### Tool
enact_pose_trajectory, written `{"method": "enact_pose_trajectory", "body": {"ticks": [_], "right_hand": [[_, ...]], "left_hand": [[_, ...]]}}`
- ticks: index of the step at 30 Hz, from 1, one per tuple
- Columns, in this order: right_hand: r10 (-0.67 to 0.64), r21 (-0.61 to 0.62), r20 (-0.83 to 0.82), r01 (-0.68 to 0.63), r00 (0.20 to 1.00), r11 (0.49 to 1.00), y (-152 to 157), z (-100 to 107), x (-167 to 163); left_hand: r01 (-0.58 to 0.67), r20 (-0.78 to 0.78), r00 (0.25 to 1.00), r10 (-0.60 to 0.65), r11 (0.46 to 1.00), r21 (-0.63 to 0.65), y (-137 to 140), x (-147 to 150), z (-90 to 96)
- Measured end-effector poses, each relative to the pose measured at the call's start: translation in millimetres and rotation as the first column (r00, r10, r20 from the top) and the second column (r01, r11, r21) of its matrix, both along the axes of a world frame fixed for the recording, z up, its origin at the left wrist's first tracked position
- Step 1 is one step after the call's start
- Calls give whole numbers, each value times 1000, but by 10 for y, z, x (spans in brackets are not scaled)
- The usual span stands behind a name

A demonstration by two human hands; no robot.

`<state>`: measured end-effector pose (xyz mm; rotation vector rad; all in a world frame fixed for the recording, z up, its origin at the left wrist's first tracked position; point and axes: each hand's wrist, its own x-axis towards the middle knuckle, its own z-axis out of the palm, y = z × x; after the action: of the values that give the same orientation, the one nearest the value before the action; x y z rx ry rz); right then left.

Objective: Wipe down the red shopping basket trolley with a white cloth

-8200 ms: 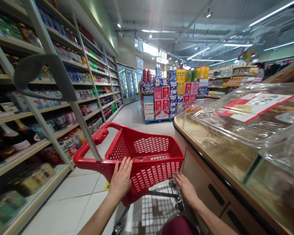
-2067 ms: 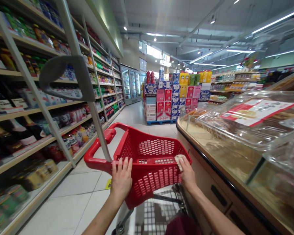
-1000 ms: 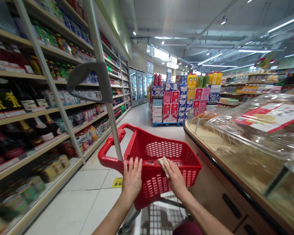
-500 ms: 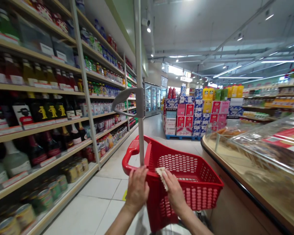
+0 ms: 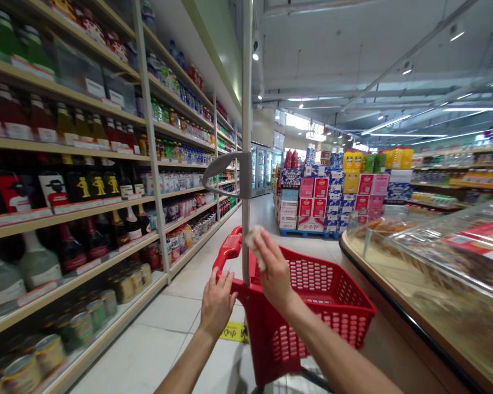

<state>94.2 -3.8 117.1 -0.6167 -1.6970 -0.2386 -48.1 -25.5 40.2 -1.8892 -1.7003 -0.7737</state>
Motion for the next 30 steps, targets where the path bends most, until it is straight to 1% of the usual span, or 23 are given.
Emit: {"method": "enact_pose_trajectory", "body": {"ticks": [1, 2, 3, 4, 5, 6, 9, 10, 11, 12, 13, 16, 17, 18, 19, 21, 23, 25, 27, 30], "right_hand": [[-23, 70, 5, 23, 1000, 997, 63, 259, 51], [-43, 123, 53, 37, 998, 992, 134, 465, 93], [-59, 153, 126, 39, 990, 987, 205, 598, 127], [-75, 179, 200, 39, 977, 983, 266, 641, 156], [-85, 192, 282, 31, 956, 981, 309, 593, 184], [-89, 197, 364, 17, 927, 980, 330, 464, 213], [-65, 184, 591, -55, 804, 981, 274, -130, 320], [-51, 179, 641, -84, 766, 980, 233, -287, 353], [-42, 177, 669, -104, 742, 979, 195, -379, 377], [-42, 182, 673, -111, 739, 977, 168, -398, 391], [-52, 193, 646, -97, 762, 976, 155, -348, 395], [-110, 214, 480, 5, 870, 977, 208, -49, 393], [-109, 209, 456, 13, 883, 978, 234, -2, 403], [-89, 199, 466, -6, 881, 980, 249, -19, 422], [-54, 182, 498, -43, 865, 982, 248, -105, 447], [36, 117, 564, -123, 825, 985, 189, -439, 506], [82, 7, 490, -98, 868, 995, 84, -841, 549], [92, -93, 365, -62, 927, 994, -18, -1146, 556], [81, -155, 271, -40, 959, 987, -80, -1295, 528], [64, -177, 233, -22, 970, 984, -96, -1318, 458]], "left_hand": [[-5, 4, 1000, 5, 1000, -1, -2, 10, 6], [-10, 7, 1000, 10, 1000, -1, -2, 20, 12], [-12, 9, 1000, 12, 1000, -2, -1, 32, 16], [-11, 9, 1000, 11, 1000, -1, 0, 43, 18], [-8, 8, 1000, 8, 1000, 1, 1, 56, 16], [-4, 6, 1000, 4, 1000, 2, 4, 69, 12], [15, -1, 1000, -15, 1000, 9, 18, 120, -18], [20, -3, 1000, -20, 1000, 15, 26, 142, -31], [25, -7, 1000, -25, 999, 23, 33, 166, -45], [30, -10, 1000, -30, 999, 33, 40, 192, -58], [34, -13, 999, -34, 999, 43, 44, 216, -69], [57, -14, 998, -57, 997, 53, 35, 254, -79], [70, -11, 998, -69, 996, 47, 25, 250, -72], [86, -7, 996, -86, 996, 36, 14, 237, -60], [108, -3, 994, -108, 994, 20, 2, 217, -43], [151, 8, 989, -151, 988, -17, -19, 172, -1], [171, 19, 985, -170, 984, -48, -30, 136, 48], [162, 13, 987, -162, 984, -68, -33, 119, 100], [154, -13, 988, -155, 984, -89, -36, 115, 154], [156, -34, 986, -161, 981, -113, -59, 102, 223]]}}
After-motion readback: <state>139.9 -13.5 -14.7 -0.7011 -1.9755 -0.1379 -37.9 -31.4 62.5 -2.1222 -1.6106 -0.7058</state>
